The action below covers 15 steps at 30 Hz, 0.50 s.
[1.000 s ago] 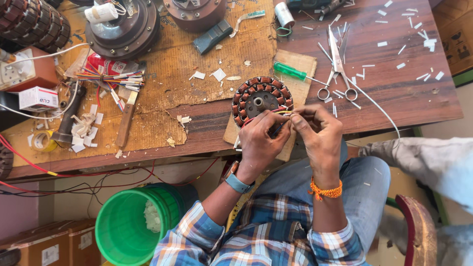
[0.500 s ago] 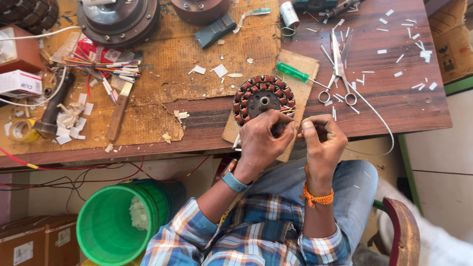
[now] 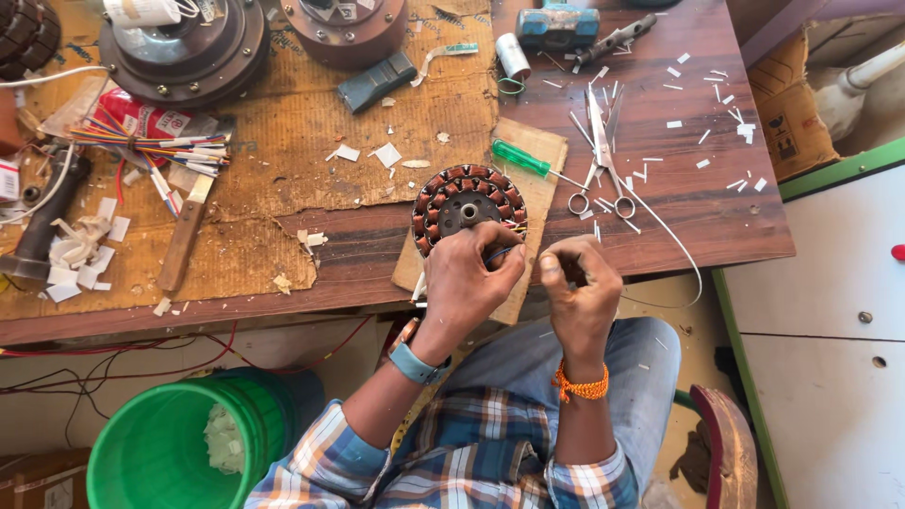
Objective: The person strips insulation from colored wires, twists them together, and secures them to a motor stator using pliers and a soldering iron. The person also uses scissors to trim wire ends and applies heat shrink tubing to insulate connections.
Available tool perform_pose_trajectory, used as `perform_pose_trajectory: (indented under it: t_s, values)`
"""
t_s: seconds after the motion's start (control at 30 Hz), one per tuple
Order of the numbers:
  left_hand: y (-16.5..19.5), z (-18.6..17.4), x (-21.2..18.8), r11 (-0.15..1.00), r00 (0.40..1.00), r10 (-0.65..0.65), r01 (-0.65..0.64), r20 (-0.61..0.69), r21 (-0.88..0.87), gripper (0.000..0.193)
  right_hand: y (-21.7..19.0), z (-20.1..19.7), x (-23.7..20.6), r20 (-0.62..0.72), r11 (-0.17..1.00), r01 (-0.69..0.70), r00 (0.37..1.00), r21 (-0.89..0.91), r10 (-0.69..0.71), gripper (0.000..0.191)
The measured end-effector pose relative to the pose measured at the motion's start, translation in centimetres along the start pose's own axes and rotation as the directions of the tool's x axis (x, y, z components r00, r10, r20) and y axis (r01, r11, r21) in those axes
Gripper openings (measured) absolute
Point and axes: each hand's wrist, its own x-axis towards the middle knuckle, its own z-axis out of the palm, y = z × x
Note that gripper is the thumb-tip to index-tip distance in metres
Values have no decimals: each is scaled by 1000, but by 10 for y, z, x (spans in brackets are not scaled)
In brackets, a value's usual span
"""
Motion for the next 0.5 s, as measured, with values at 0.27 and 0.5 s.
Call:
perform_pose_trajectory:
  t_s: [0.27,0.5]
  values:
    - [1,-5,3,999,1000,18,-17,18,-32,18,-3,-2,15,111,984,-174,979,42,168,25]
    - [5,-9,7,996,991,-82,85,106,-21,19,6,-5,15,109,966,260,959,18,-260,22]
